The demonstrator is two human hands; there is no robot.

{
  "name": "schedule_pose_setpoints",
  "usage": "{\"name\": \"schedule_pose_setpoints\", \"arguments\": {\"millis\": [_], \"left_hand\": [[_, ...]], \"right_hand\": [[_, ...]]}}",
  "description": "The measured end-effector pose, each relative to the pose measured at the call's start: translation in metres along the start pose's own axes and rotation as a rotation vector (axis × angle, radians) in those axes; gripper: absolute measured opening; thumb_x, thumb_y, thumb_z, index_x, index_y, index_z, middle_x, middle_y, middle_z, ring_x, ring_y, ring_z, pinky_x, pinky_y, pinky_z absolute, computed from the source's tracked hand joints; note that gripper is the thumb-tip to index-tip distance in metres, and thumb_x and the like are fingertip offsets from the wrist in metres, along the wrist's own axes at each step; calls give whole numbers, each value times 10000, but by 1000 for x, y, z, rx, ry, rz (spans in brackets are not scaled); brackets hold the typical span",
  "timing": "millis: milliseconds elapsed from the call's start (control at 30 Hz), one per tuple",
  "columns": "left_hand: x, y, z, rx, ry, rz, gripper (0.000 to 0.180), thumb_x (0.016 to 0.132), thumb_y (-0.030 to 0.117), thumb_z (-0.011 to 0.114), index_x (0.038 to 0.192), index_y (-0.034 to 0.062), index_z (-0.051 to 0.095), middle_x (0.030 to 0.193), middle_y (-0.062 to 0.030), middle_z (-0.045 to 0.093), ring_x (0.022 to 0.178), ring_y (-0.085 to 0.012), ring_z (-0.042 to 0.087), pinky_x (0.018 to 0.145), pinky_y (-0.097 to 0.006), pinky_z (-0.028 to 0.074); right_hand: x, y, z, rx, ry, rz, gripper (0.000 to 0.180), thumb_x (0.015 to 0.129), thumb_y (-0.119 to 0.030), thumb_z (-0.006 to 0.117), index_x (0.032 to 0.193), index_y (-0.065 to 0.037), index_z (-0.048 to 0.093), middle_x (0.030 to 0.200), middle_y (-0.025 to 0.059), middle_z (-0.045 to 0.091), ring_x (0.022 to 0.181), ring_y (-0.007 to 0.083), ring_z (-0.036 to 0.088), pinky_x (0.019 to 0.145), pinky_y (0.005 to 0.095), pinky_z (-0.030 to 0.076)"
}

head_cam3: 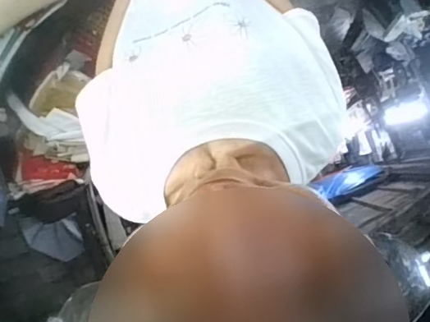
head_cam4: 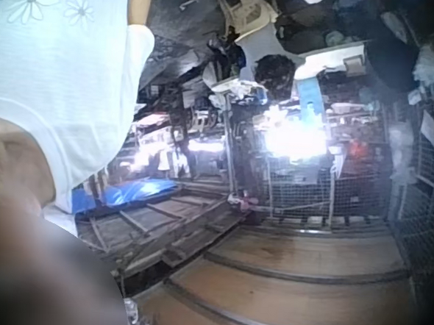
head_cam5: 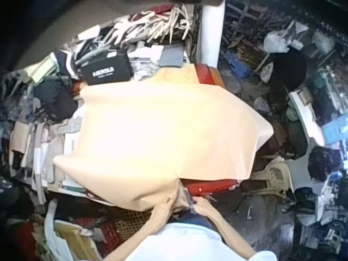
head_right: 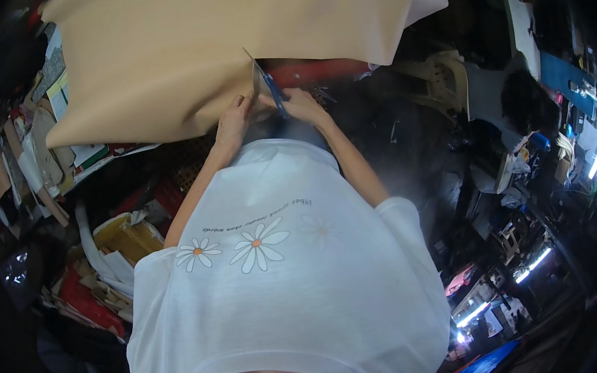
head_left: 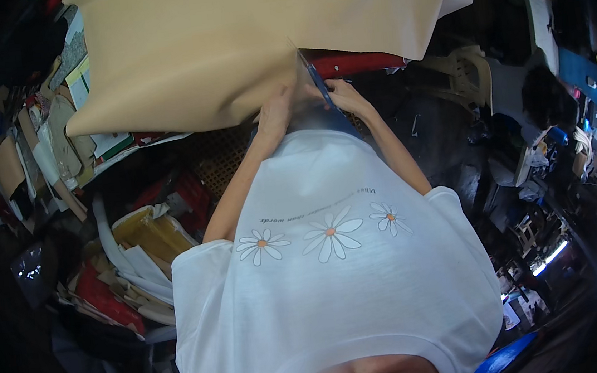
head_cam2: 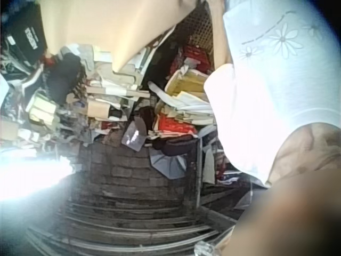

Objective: The person marks a large piece of beige fabric using a ruler and a green pen, then cuts along the marked lines with scissors. The person folds the cut fabric and places it on the table.

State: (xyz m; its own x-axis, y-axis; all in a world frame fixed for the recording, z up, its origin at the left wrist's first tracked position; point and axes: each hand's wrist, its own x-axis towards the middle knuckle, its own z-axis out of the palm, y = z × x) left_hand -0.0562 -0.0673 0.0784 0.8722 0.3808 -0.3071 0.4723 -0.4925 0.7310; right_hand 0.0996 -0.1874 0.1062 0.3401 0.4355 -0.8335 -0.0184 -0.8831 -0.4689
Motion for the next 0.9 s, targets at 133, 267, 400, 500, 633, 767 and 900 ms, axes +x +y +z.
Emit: {"name": "schedule_pose_setpoints", "arguments": {"millis": [133, 267, 400, 500, 633, 767, 900], "left_hand": [[-1, 10, -14, 96, -74, 97, 390, 845, 36, 517, 1235, 50, 509, 980, -160, 548, 914, -352, 595, 769, -419, 499], [1, 18, -28, 88, -120, 115, 379, 820, 0, 495, 1195, 46, 508, 993, -165, 537, 944, -356, 586, 791, -423, 494], [-3, 22, -39, 8, -92, 109, 359, 839, 17, 456, 1195, 54, 493, 1006, -165, 531, 955, -363, 583, 806, -428, 492], [-7, 20, -47, 2, -128, 43, 328, 857, 46, 438, 1181, 61, 491, 996, -159, 534, 959, -365, 585, 804, -431, 494], [-7, 16, -47, 27, -155, 81, 280, 869, 64, 437, 1143, 62, 495, 993, -153, 539, 945, -364, 596, 789, -436, 500], [-6, 12, -42, 35, -164, 87, 231, 876, 70, 437, 1097, 56, 500, 984, -153, 546, 930, -366, 603, 779, -441, 504], [-7, 9, -41, 38, -153, 93, 200, 881, 76, 436, 1068, 56, 504, 978, -154, 551, 926, -370, 604, 779, -444, 500]], "right_hand": [[5, -11, 11, 401, -131, -9, 659, 745, -724, 597, 803, -68, 617, 675, 23, 561, 589, 128, 594, 573, 251, 471], [6, -17, 20, 513, -116, 13, 589, 790, -684, 587, 841, -97, 593, 708, -3, 534, 632, 111, 558, 599, 247, 456], [-2, -27, 38, 819, -141, -6, 562, 828, -653, 561, 974, -111, 592, 823, -7, 533, 782, 110, 525, 700, 278, 444], [-15, -38, 46, 883, -108, 18, 538, 847, -635, 551, 981, -115, 586, 815, -14, 513, 767, 106, 520, 676, 278, 438], [-26, -51, 48, 818, 5, -1, 535, 844, -625, 565, 920, -95, 586, 786, -4, 514, 676, 105, 524, 591, 266, 421], [-27, -54, 47, 793, 95, -23, 501, 811, -569, 661, 767, -75, 586, 631, -17, 519, 517, 72, 535, 451, 218, 440], [-27, -50, 51, 710, 93, -55, 517, 851, -565, 609, 726, -63, 585, 615, -6, 513, 522, 92, 515, 493, 238, 414]]}}
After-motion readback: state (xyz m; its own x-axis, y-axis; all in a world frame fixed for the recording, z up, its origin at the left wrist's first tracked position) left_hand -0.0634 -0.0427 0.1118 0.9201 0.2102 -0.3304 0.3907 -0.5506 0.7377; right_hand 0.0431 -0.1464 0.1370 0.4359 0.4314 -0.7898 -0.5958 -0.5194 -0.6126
